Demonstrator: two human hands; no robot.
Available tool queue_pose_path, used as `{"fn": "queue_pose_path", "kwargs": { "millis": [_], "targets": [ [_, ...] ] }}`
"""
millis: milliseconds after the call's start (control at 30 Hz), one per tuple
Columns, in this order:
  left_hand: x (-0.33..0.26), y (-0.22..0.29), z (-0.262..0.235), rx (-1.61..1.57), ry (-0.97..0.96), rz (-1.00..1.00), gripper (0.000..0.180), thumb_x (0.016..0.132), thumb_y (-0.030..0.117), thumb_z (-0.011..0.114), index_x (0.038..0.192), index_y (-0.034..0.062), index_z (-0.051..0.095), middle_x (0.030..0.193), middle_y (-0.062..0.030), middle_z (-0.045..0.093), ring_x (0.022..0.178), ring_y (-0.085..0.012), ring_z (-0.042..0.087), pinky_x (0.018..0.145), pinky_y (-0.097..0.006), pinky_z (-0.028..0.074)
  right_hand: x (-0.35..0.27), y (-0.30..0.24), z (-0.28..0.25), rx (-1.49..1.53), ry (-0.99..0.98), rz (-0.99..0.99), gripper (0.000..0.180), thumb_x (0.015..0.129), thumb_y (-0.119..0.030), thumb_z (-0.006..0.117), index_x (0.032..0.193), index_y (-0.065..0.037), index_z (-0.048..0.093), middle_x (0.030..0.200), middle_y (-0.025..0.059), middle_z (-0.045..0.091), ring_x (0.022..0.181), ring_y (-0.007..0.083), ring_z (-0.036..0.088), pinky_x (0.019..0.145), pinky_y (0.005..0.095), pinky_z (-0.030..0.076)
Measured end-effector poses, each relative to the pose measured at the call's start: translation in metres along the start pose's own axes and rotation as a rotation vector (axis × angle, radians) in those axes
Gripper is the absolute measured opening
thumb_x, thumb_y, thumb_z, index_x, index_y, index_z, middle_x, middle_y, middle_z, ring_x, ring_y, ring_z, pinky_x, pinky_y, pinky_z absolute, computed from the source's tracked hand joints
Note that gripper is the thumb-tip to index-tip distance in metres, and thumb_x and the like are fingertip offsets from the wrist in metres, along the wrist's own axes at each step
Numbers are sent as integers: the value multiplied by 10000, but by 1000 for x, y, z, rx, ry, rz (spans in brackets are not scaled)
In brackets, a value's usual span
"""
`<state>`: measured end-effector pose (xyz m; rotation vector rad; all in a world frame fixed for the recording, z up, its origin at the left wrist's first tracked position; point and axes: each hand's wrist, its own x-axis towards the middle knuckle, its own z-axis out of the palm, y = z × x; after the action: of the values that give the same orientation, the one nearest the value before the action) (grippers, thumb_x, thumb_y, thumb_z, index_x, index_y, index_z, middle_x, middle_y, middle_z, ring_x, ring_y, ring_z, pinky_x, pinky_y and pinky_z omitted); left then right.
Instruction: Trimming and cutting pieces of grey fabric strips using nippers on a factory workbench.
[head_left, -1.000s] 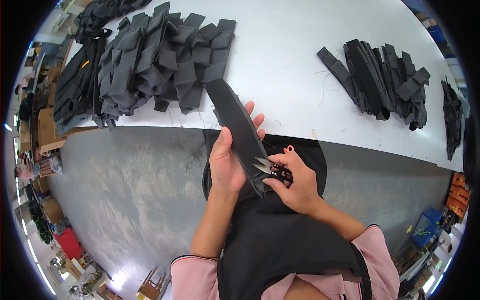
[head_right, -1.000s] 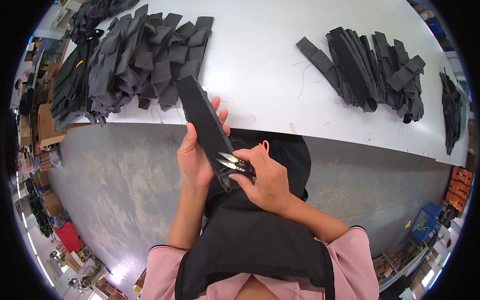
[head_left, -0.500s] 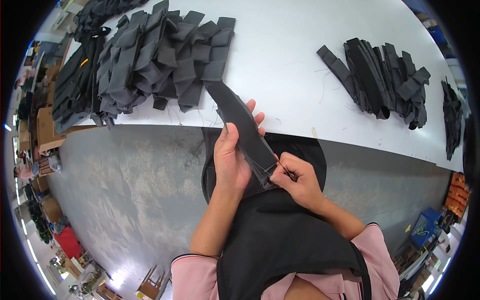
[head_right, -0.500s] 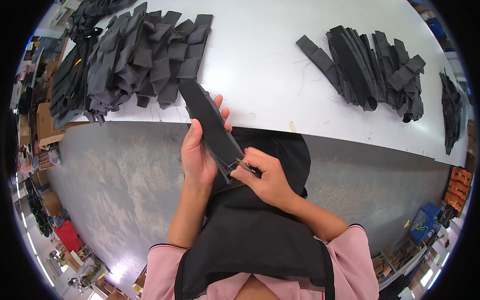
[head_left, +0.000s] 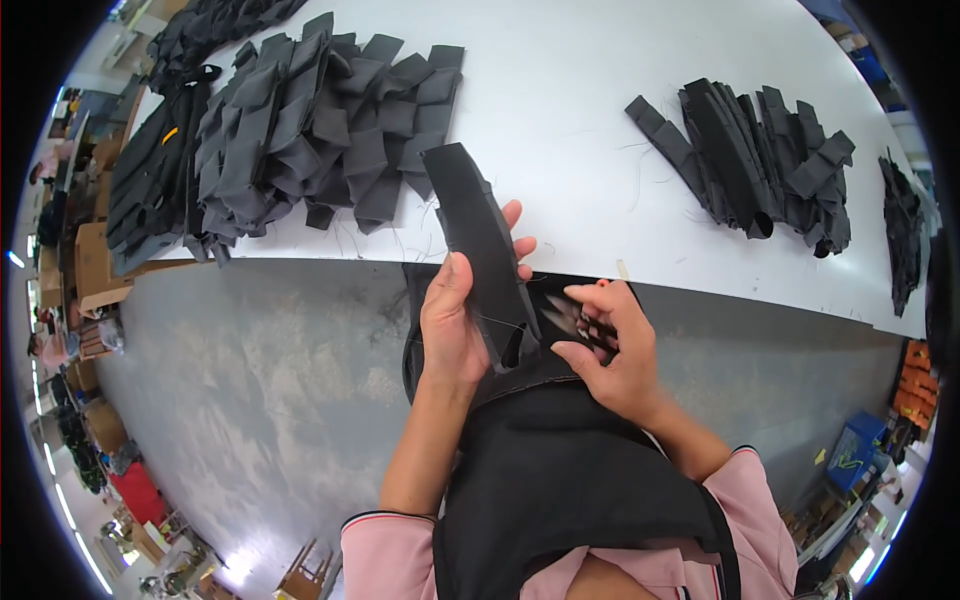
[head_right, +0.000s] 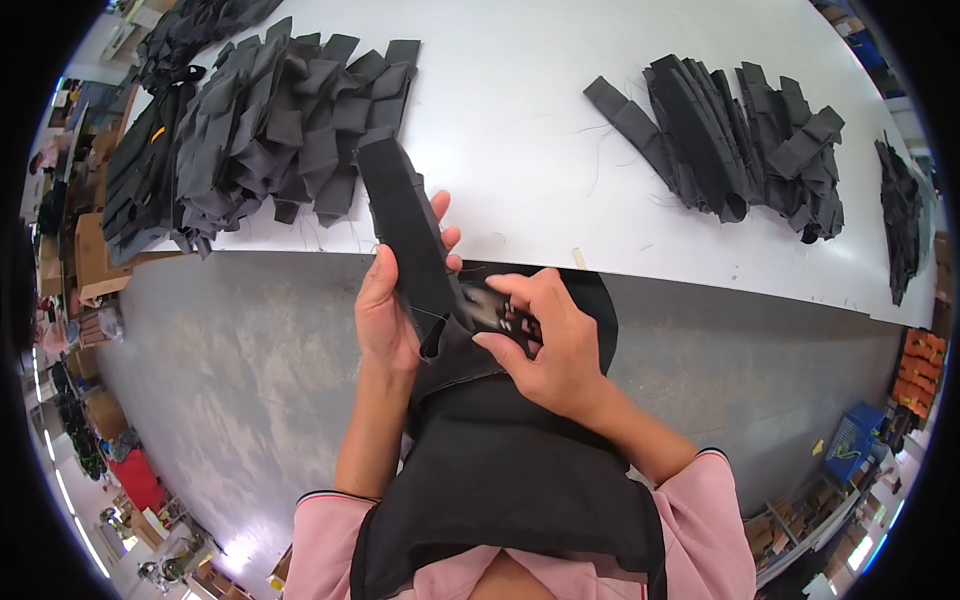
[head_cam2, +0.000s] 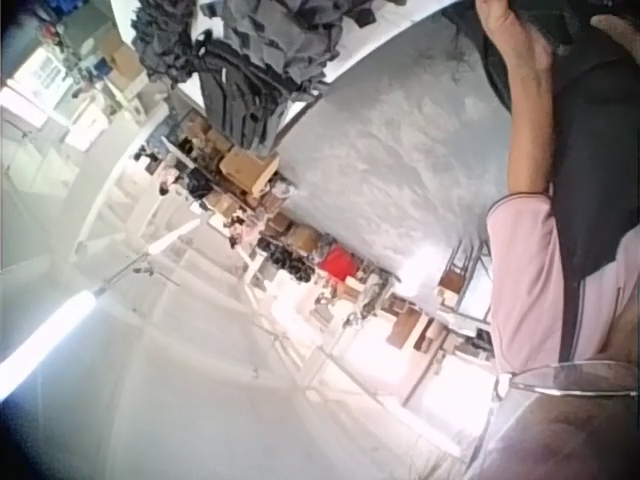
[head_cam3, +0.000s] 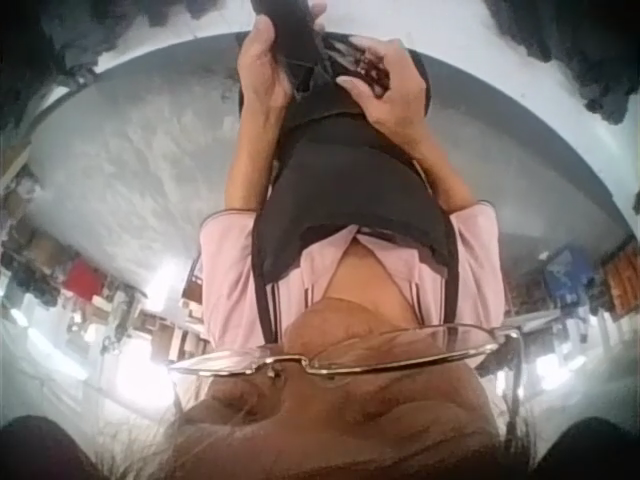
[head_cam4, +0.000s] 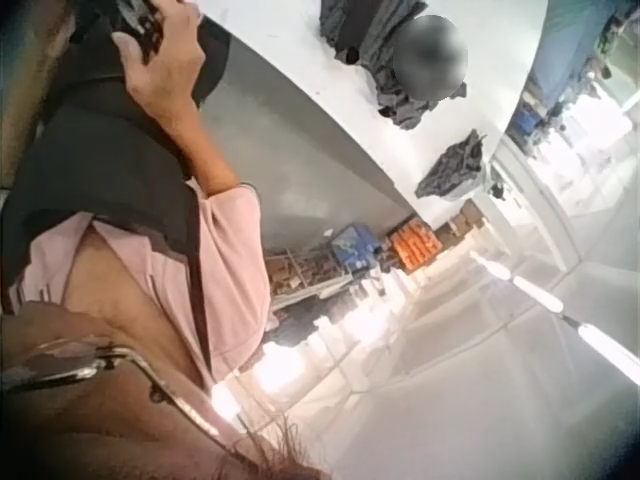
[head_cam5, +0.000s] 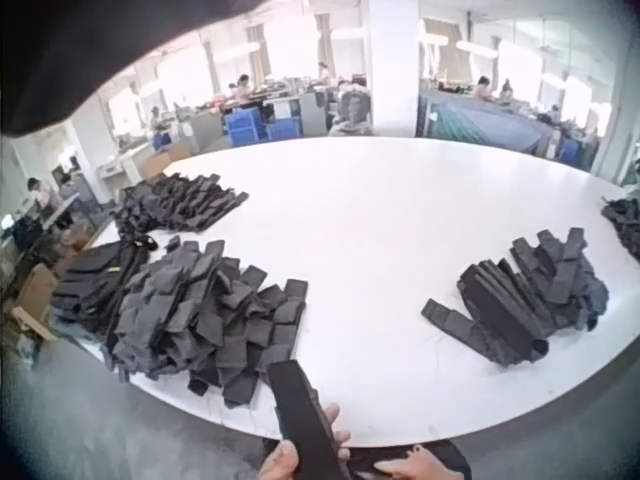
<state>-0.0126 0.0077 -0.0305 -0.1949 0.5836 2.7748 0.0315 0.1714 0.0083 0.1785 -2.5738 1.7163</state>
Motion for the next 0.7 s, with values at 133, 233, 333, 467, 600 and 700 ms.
{"fn": "queue_pose_path", "kwargs": {
  "millis": [133,233,333,467,600,700],
  "targets": [
    [-2,0,1,-56,-62,-16,560,991,257,374,1452,28,153,1496,-182,208,1209,-313,470,967,-434,467,11,1,-2,-168,-60,-148,346,726,-52,707,1050,-81,588,855,73,522,605,186,544,524,288,443],
    [-3,1,1,-67,-108,-15,564,989,250,381,1453,28,150,1500,-187,191,1244,-329,441,998,-455,438,16,6,1,-227,-67,-159,337,727,-36,698,1045,-80,593,872,75,523,609,189,545,531,286,450],
    [-3,2,7,-35,-80,-10,578,975,258,424,1436,4,187,1483,-196,231,1237,-324,449,996,-440,435,20,4,-2,-84,-80,-65,338,723,-14,691,1041,-79,595,882,75,526,622,193,560,540,290,461],
    [-4,4,5,-32,-39,2,585,964,266,458,1418,-19,225,1464,-203,277,1219,-312,467,982,-416,444,21,0,0,-56,-91,-111,330,723,6,683,1031,-80,601,882,75,525,637,187,571,549,300,466],
    [-4,4,5,-39,-42,4,584,964,268,457,1418,-19,227,1462,-202,282,1219,-310,468,979,-415,445,17,7,0,-109,-189,-135,346,696,0,704,1021,-81,616,861,72,534,650,209,577,554,309,469],
    [-6,4,5,-37,-27,-8,590,961,271,466,1416,-21,231,1459,-201,288,1219,-308,469,981,-416,446,17,10,1,-132,-222,-246,360,672,-17,721,1016,-79,633,819,66,538,642,221,572,548,310,467]
  ]
}}
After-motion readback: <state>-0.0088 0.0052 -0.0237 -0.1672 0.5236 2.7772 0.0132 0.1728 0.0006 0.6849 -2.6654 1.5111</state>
